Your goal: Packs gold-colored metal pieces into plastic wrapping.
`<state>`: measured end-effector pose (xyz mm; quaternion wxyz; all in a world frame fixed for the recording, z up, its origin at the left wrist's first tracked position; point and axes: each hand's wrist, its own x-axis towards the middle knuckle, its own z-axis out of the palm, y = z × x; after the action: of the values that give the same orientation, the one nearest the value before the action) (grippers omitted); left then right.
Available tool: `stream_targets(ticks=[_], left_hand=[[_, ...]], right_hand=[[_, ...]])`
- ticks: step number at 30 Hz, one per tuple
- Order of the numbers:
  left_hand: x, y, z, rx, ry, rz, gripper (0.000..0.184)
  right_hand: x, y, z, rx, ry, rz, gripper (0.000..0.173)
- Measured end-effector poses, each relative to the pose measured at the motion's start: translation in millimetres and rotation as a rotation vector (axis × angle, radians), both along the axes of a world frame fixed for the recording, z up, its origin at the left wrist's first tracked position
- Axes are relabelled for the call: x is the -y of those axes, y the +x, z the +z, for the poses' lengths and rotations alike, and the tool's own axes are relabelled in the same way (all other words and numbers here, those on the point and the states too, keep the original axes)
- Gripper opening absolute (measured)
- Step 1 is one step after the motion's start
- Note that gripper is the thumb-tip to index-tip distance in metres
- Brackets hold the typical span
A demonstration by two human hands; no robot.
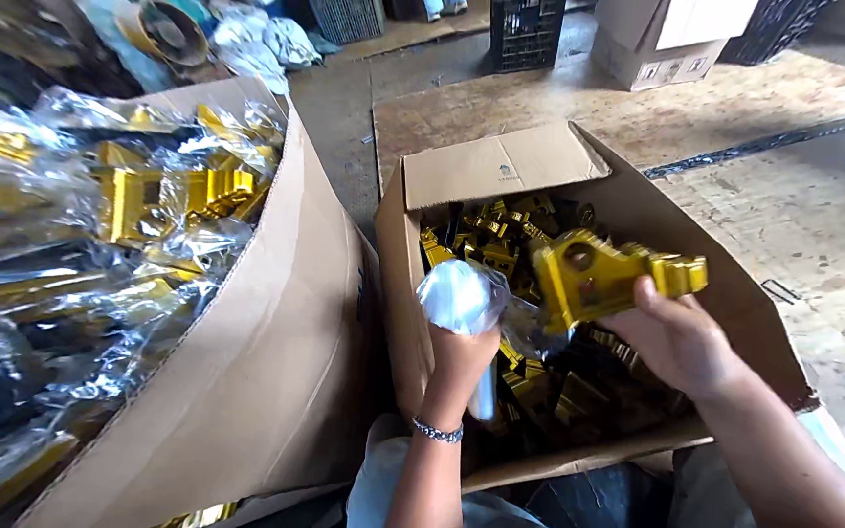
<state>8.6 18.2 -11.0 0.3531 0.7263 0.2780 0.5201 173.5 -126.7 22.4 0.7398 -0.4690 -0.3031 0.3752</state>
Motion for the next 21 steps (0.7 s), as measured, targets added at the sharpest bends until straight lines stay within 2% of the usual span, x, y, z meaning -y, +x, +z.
stream_targets(ticks=[2, 3, 5, 6, 8, 10, 14, 15, 16, 18, 19, 20, 21], left_hand=[[10, 1, 4, -0.009, -0.061, 0.025, 0.048], [12, 2, 4, 0.026, -0.149, 0.01, 0.05], [15, 6, 13, 0.205, -0.486, -0.066, 0.041], [16, 7, 21, 0.302, -0.664, -0.096, 0.028], [12, 1, 36, 0.372, -0.865, -0.129, 0.011], [4, -2, 41, 0.391, -0.915, -0.144, 0.011], [17, 7, 37, 0.347, -0.789, -0.211, 0.012], [16, 8, 36, 0.35, -0.773, -0.207, 0.013], [14, 7, 35, 0.354, -0.754, -0.205, 0.013], [14, 4, 32, 0.355, -0.701, -0.205, 0.017], [15, 2, 30, 0.341, -0.661, -0.199, 0.02], [15, 0, 27, 0.325, -0.619, -0.189, 0.025], [15, 0, 26, 0.321, -0.589, -0.178, 0.03]], right_hand=[[-12, -21, -5, -0.013, -0.027, 0.017, 0.039], [-17, -29, -10, 0.064, 0.009, -0.02, 0.034], [-23, -35, -22, 0.425, 0.156, -0.107, 0.03], [-22, -33, -28, 0.623, 0.223, -0.104, 0.033], [-15, -24, -32, 0.926, 0.287, -0.019, 0.04], [-8, -15, -31, 1.137, 0.242, -0.022, 0.038], [-18, -6, -28, 1.362, 0.093, -0.308, 0.027], [-22, -10, -26, 1.311, 0.073, -0.301, 0.027], [-22, -15, -23, 1.143, 0.046, -0.227, 0.029], [-19, -23, -11, 0.463, -0.019, 0.001, 0.035], [-19, -23, -6, 0.207, -0.036, 0.018, 0.034], [-21, -23, -4, 0.154, -0.028, -0.032, 0.027], [-24, -23, -6, 0.253, -0.01, -0.111, 0.021]])
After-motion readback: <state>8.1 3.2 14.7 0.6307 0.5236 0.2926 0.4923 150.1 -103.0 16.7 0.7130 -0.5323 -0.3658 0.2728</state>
